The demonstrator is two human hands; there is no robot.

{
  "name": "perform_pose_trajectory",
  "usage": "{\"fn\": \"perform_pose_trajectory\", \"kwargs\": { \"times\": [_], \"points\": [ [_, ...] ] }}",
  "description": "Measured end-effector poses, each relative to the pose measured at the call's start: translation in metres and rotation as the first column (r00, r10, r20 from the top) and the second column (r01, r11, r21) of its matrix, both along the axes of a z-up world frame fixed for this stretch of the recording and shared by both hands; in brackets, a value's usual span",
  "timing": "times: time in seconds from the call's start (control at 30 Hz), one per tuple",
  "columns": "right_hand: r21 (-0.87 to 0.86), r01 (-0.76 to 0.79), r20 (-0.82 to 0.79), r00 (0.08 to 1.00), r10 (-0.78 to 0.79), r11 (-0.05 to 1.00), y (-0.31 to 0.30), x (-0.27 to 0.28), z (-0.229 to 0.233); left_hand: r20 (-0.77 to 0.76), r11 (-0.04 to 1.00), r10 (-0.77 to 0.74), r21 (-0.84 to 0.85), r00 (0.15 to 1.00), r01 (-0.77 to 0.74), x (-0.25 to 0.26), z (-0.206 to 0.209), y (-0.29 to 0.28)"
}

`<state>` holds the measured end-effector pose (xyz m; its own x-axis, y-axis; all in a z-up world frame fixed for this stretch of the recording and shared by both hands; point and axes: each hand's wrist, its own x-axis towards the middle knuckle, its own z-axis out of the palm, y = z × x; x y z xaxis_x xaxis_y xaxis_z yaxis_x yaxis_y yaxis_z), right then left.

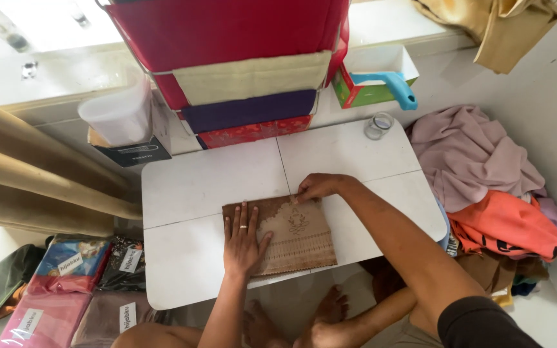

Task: Cleaning fabric items with a lint roller and folding them neatly on a table.

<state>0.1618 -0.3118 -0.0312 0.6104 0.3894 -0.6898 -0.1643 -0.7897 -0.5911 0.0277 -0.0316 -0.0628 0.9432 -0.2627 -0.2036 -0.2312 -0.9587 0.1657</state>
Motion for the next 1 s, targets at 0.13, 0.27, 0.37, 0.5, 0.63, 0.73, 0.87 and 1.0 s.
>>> {"fn": "perform_pose_trajectory", "kwargs": {
  "times": [0.13,0.27,0.37,0.5,0.63,0.73,0.87,1.0],
  "points": [
    [-0.081,-0.174,-0.029,0.985,0.172,0.981,-0.006,0.004,-0.002,-0.029,1.000,-0.010,0.001,1.000,0.010,0.001,-0.003,0.001],
    [-0.147,-0.253,0.067,0.962,0.265,0.956,-0.008,0.010,0.000,-0.052,1.000,0.006,0.019,0.999,-0.005,0.003,0.006,-0.001],
    [-0.185,-0.226,0.162,0.953,0.257,0.956,-0.004,0.005,0.006,-0.070,1.000,0.013,-0.005,0.997,-0.013,0.003,0.011,-0.002],
    [-0.118,-0.034,0.647,0.756,0.102,0.992,0.013,-0.033,-0.010,-0.051,0.999,0.054,0.002,0.997,-0.054,0.002,0.010,-0.004],
    [0.027,0.168,0.853,0.509,-0.110,0.985,0.066,-0.107,0.013,0.004,0.998,0.058,0.006,0.998,-0.058,0.001,-0.005,-0.006],
    [-0.186,0.231,0.761,0.649,-0.008,0.955,0.068,-0.127,-0.019,-0.001,0.999,0.023,0.028,1.000,-0.023,0.001,-0.003,-0.004],
    [-0.175,0.204,0.782,0.623,0.010,0.963,0.057,-0.129,-0.032,-0.033,0.999,0.043,0.014,0.999,-0.042,-0.012,0.009,-0.005],
    [-0.178,0.118,0.824,0.561,0.082,0.977,0.044,-0.120,-0.028,-0.065,0.990,0.141,-0.006,0.988,-0.142,-0.017,0.014,-0.016]
  ]
}}
